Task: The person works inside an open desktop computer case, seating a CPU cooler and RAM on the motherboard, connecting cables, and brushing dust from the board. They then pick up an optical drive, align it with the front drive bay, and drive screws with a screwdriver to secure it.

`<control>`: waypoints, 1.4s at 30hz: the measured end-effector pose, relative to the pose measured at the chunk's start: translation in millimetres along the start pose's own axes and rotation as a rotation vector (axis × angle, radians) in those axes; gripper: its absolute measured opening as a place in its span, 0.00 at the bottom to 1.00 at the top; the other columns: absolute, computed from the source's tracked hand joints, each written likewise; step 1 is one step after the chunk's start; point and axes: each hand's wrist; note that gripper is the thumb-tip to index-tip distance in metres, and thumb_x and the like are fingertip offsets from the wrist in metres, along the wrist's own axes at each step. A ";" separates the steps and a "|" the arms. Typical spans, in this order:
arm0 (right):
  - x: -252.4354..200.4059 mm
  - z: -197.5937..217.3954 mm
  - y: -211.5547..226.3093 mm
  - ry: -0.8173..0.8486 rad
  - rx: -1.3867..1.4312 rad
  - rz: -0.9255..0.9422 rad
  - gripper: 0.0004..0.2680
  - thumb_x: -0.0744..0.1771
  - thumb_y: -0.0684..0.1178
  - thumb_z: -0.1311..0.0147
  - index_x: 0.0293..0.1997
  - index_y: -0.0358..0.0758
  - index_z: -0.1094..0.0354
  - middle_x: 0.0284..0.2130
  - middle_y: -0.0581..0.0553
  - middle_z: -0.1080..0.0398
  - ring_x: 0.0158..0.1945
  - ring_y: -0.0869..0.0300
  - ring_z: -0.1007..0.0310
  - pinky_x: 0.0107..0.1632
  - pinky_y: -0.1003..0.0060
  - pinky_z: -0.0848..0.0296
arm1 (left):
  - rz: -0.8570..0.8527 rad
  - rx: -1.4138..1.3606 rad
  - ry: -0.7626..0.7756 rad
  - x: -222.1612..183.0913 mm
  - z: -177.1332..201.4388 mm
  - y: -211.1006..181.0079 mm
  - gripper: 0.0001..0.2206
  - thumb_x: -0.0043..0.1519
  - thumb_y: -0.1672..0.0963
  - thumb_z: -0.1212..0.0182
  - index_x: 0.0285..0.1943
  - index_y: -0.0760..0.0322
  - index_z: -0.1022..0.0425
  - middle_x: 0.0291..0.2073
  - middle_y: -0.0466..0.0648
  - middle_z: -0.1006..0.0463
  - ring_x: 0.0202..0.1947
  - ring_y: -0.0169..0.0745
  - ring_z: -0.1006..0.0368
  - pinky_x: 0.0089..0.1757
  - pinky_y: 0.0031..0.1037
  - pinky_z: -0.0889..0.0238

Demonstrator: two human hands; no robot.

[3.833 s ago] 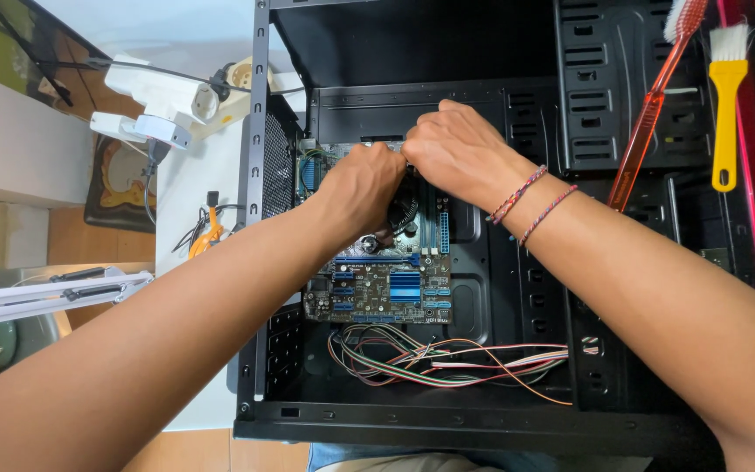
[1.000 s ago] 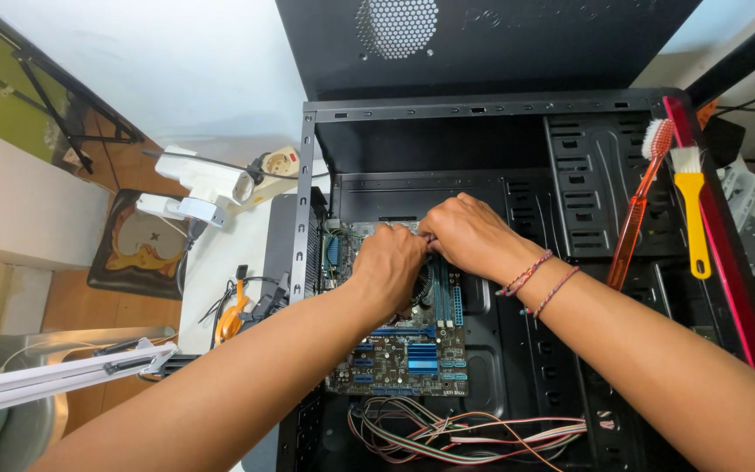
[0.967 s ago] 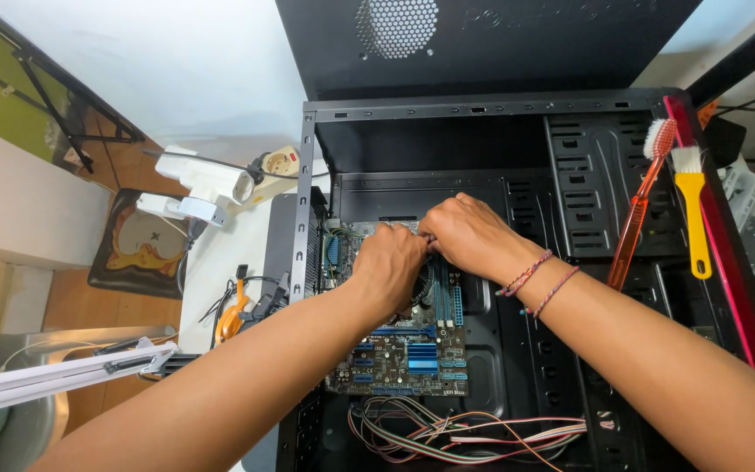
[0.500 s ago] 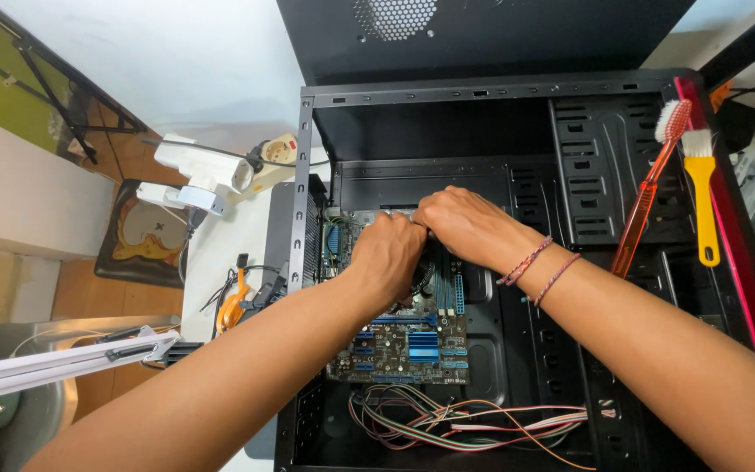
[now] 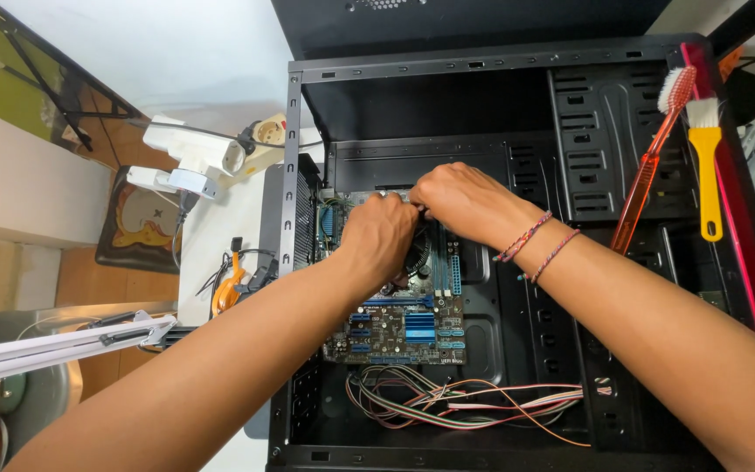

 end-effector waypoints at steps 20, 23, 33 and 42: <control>-0.4 -12.2 -7.5 0.001 -0.083 0.009 0.02 0.62 0.39 0.44 0.29 0.32 0.27 0.29 0.32 0.25 0.38 0.38 0.23 0.39 0.50 0.24 | -0.025 0.035 0.029 7.1 -0.5 3.8 0.35 0.37 0.45 0.17 0.46 0.72 0.24 0.43 0.55 0.20 0.41 0.50 0.20 0.38 0.31 0.23; -0.7 -14.5 -7.9 0.010 -0.182 0.060 0.04 0.62 0.38 0.48 0.28 0.32 0.27 0.29 0.33 0.25 0.37 0.39 0.22 0.39 0.52 0.23 | -0.028 0.038 0.047 5.3 2.5 2.3 0.37 0.37 0.44 0.17 0.48 0.72 0.25 0.42 0.55 0.21 0.41 0.51 0.20 0.38 0.32 0.23; -4.4 3.3 2.2 -0.016 -0.052 -0.060 0.07 0.62 0.37 0.46 0.39 0.34 0.23 0.34 0.31 0.24 0.40 0.38 0.23 0.41 0.49 0.24 | 0.001 -0.016 0.074 5.0 1.6 5.8 0.32 0.40 0.48 0.16 0.48 0.71 0.21 0.43 0.54 0.19 0.47 0.53 0.20 0.40 0.33 0.23; -11.3 30.9 19.4 -0.253 -0.014 -0.076 0.04 0.61 0.37 0.39 0.36 0.30 0.26 0.33 0.32 0.24 0.38 0.37 0.23 0.41 0.49 0.24 | 0.016 0.020 0.110 3.5 9.4 -1.2 0.41 0.40 0.46 0.17 0.54 0.79 0.32 0.45 0.59 0.24 0.43 0.54 0.21 0.38 0.30 0.22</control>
Point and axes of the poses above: each hand's wrist, its own x-axis towards the middle knuckle, its own z-axis out of the back of the hand, y = z × x
